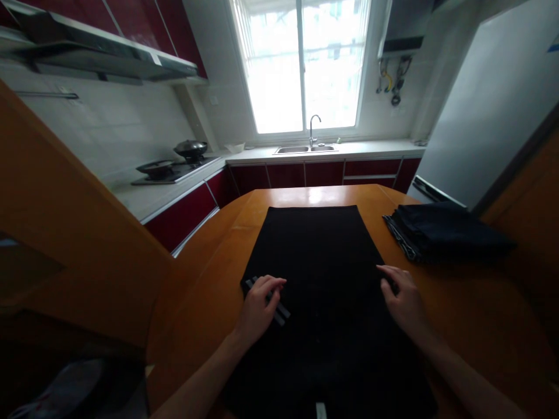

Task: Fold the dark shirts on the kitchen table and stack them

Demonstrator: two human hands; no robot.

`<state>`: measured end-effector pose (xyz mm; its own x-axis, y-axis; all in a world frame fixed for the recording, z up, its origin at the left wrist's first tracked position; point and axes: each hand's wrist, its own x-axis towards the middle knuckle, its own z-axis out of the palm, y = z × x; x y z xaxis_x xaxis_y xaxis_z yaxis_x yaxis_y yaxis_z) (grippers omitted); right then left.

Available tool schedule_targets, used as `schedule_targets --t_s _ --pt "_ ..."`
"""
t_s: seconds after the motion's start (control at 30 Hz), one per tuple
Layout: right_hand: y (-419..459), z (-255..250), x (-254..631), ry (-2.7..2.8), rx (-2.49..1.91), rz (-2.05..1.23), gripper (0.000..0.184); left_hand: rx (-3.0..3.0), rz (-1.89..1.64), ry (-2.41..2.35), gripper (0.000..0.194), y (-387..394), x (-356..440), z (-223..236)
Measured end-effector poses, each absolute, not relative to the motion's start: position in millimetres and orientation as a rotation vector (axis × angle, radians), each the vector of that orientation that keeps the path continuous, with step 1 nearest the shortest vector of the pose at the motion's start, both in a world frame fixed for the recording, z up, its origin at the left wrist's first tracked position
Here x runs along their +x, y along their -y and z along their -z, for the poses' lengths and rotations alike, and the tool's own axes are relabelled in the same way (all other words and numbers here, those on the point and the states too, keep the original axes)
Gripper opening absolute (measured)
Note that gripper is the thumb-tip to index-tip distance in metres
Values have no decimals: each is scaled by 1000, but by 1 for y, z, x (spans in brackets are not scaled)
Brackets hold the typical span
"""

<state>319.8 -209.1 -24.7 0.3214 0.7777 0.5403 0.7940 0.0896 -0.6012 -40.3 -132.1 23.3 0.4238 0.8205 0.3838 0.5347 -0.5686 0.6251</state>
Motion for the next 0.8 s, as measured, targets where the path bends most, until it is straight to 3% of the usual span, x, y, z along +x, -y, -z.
schedule_targets --t_s 0.8 --pt "215 15 318 1515 -1631 -33 35 2373 -831 -1161 29 132 -38 -25"
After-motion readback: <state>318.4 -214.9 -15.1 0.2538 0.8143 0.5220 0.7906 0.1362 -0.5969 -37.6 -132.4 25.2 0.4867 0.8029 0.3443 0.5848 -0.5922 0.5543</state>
